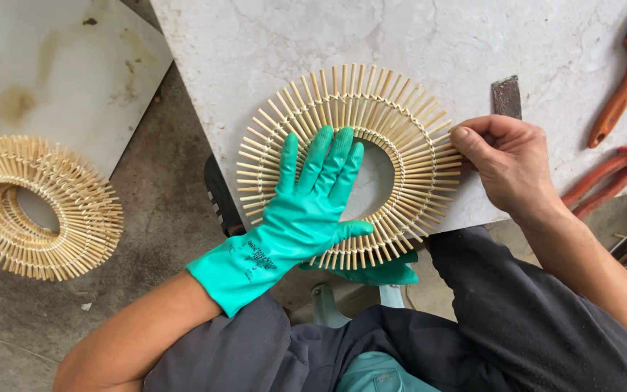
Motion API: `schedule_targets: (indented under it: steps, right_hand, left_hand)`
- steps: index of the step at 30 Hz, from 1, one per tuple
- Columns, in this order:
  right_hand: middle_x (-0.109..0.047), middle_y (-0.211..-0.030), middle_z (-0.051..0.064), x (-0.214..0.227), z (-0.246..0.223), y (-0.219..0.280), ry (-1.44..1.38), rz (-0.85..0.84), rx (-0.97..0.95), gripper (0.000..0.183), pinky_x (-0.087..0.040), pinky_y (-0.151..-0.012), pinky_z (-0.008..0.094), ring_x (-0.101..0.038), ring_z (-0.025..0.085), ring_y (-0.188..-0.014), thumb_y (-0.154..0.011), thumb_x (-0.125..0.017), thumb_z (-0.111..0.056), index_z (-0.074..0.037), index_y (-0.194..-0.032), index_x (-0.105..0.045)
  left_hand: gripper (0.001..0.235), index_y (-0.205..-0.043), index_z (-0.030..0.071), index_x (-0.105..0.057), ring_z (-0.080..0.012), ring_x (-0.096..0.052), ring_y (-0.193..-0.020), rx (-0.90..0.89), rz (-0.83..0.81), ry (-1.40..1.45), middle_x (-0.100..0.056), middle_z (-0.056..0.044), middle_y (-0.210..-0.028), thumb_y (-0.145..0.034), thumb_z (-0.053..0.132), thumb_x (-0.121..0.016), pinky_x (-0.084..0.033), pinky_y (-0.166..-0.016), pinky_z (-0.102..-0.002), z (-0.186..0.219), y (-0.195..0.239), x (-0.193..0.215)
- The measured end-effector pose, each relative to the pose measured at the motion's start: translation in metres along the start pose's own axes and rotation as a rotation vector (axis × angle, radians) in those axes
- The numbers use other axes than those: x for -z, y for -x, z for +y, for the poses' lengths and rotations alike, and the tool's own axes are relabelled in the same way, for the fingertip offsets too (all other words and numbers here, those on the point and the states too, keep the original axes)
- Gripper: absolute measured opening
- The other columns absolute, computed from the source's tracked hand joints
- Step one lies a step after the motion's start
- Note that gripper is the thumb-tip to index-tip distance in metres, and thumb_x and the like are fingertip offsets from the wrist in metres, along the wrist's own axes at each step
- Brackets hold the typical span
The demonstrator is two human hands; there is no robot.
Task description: The person weaves thin bamboo strips into a circular basket base, interlacing them by hand and using a metal file to smooth the edges. The person rotates the basket to continue weaving and occasionally adjusts the strips to maintain alignment.
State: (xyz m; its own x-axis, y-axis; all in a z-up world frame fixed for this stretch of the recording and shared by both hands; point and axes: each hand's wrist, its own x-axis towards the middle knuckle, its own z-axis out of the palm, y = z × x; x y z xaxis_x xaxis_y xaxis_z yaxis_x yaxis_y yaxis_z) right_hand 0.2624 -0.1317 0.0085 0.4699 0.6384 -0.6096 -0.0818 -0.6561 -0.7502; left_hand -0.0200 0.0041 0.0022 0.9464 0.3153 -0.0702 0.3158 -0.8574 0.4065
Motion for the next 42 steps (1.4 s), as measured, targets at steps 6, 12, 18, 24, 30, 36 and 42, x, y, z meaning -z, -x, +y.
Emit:
schedule_targets:
  steps: [6, 12, 18, 24, 30, 36, 42]
  right_hand:
    - [-0.074, -0.092, 0.008, 0.001, -0.009, 0.001, -0.086, -0.018, -0.059, 0.020, -0.059, -0.068, 0.026, -0.069, 0.011, -0.076, -0.105, -0.066, -0.016, 0.002, -0.112, -0.072]
    - [-0.074, -0.094, 0.007, 0.002, -0.004, -0.003, -0.015, -0.068, 0.041, 0.022, -0.059, -0.071, 0.026, -0.069, 0.010, -0.080, -0.107, -0.066, -0.018, 0.002, -0.114, -0.072]
    - [-0.074, -0.091, 0.009, 0.009, -0.001, -0.002, 0.008, -0.075, 0.011, 0.021, -0.059, -0.068, 0.027, -0.069, 0.012, -0.078, -0.105, -0.068, -0.017, 0.003, -0.111, -0.073]
    - [-0.075, -0.095, 0.011, 0.004, -0.007, -0.004, 0.005, -0.085, 0.017, 0.022, -0.063, -0.073, 0.028, -0.073, 0.013, -0.082, -0.105, -0.064, -0.017, 0.001, -0.115, -0.071]
    - [-0.074, -0.095, 0.012, -0.003, 0.001, 0.004, -0.221, -0.122, -0.099, 0.019, -0.062, -0.072, 0.031, -0.072, 0.015, -0.081, -0.108, -0.062, -0.016, 0.001, -0.110, -0.069]
    - [-0.075, -0.097, 0.011, -0.004, 0.004, 0.016, -0.258, -0.206, -0.201, 0.019, -0.065, -0.075, 0.031, -0.075, 0.016, -0.083, -0.102, -0.063, -0.016, 0.001, -0.109, -0.069]
    - [-0.076, -0.093, 0.013, 0.001, 0.001, 0.015, -0.063, -0.226, -0.131, 0.021, -0.065, -0.075, 0.032, -0.075, 0.018, -0.081, -0.102, -0.065, -0.015, 0.003, -0.109, -0.072]
  left_hand:
    - [0.118, -0.165, -0.004, -0.027, -0.0451, -0.013, -0.159, -0.037, -0.048, 0.053, -0.018, -0.022, -0.172, -0.087, 0.078, -0.062, -0.006, -0.126, -0.068, -0.005, -0.008, -0.003]
    - [0.114, -0.166, -0.003, -0.027, -0.0454, -0.012, -0.159, -0.039, -0.046, -0.014, -0.017, -0.024, -0.172, -0.090, 0.071, -0.068, -0.005, -0.127, -0.068, -0.001, -0.012, 0.008]
    - [0.114, -0.166, -0.001, -0.027, -0.0428, -0.012, -0.160, -0.055, -0.048, 0.052, -0.016, -0.023, -0.172, -0.088, 0.069, -0.071, -0.006, -0.128, -0.066, -0.004, -0.018, 0.008]
    - [0.115, -0.166, -0.003, -0.027, -0.0438, -0.012, -0.160, -0.079, -0.083, 0.061, -0.016, -0.023, -0.172, -0.088, 0.069, -0.071, -0.006, -0.128, -0.066, -0.012, -0.027, 0.017]
    - [0.117, -0.166, 0.004, -0.029, -0.0384, -0.015, -0.159, -0.112, -0.170, -0.064, -0.019, -0.015, -0.173, -0.079, 0.067, -0.072, -0.004, -0.124, -0.069, -0.020, -0.038, 0.034]
    - [0.111, -0.166, 0.005, -0.024, -0.0429, -0.011, -0.158, 0.020, -0.104, 0.095, -0.016, -0.021, -0.171, -0.090, 0.074, -0.067, -0.001, -0.121, -0.077, -0.005, -0.030, 0.007]
    - [0.109, -0.171, 0.007, -0.021, -0.0409, -0.006, -0.161, 0.012, -0.094, -0.028, -0.012, -0.020, -0.175, -0.100, 0.081, -0.057, 0.000, -0.122, -0.077, -0.008, -0.029, -0.006]
